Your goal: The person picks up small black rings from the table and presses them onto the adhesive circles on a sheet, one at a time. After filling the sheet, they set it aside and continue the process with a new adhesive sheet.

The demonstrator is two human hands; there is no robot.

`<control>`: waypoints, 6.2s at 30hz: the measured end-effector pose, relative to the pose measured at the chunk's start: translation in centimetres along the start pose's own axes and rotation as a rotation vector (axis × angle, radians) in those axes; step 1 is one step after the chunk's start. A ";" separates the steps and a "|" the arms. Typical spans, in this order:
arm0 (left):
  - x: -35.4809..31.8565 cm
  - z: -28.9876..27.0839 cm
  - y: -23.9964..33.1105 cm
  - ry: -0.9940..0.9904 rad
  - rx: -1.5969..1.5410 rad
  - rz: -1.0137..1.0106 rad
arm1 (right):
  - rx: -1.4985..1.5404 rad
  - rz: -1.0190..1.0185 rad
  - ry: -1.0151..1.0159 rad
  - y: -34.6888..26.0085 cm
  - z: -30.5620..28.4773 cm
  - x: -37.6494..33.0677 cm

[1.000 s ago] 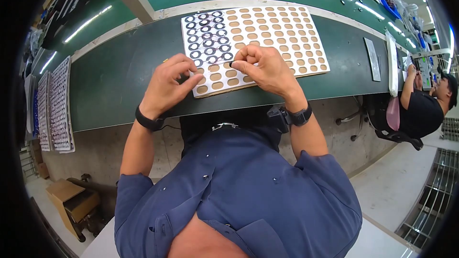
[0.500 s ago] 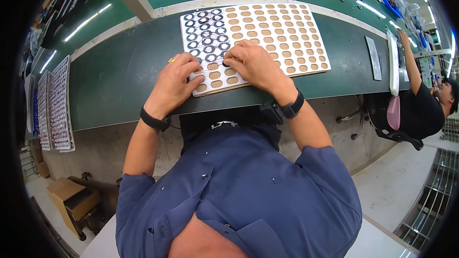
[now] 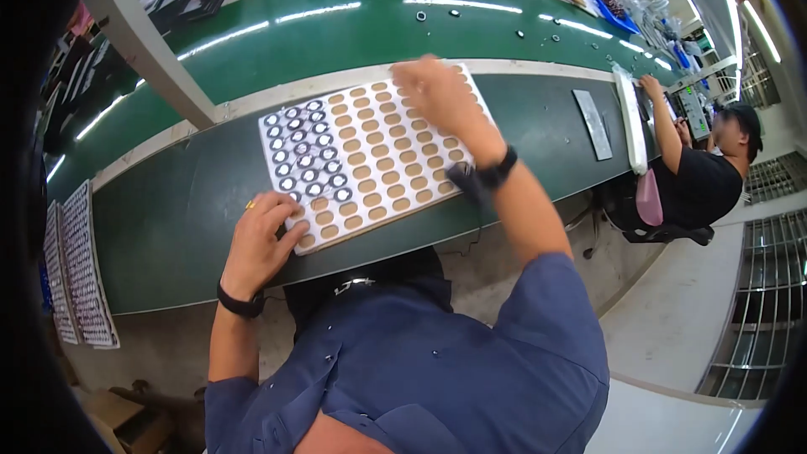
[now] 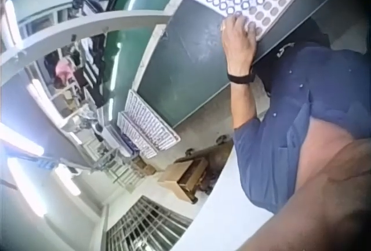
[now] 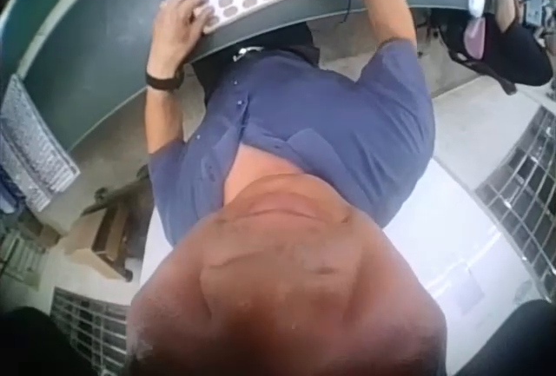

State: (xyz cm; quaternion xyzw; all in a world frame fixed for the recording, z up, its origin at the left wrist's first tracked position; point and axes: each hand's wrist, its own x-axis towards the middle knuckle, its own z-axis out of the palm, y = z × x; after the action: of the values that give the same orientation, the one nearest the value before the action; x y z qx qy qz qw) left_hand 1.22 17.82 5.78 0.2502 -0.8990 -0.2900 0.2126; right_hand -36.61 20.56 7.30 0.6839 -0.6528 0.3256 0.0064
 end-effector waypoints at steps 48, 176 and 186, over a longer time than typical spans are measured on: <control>2.4 2.3 -0.5 0.059 -0.017 -0.106 | 0.129 -0.229 -0.204 -10.4 1.9 -8.7; -0.8 3.4 0.5 0.195 0.382 0.181 | 0.512 0.165 0.081 -12.6 7.1 -12.0; -0.6 4.3 0.4 0.238 0.377 0.211 | 0.442 0.129 0.075 -12.5 7.8 -12.2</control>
State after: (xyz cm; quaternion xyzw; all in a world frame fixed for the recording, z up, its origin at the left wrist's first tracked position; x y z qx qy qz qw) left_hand -0.70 20.22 2.72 0.2228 -0.9269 -0.0619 0.2955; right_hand -21.16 29.88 0.77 0.6131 -0.6073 0.4855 -0.1400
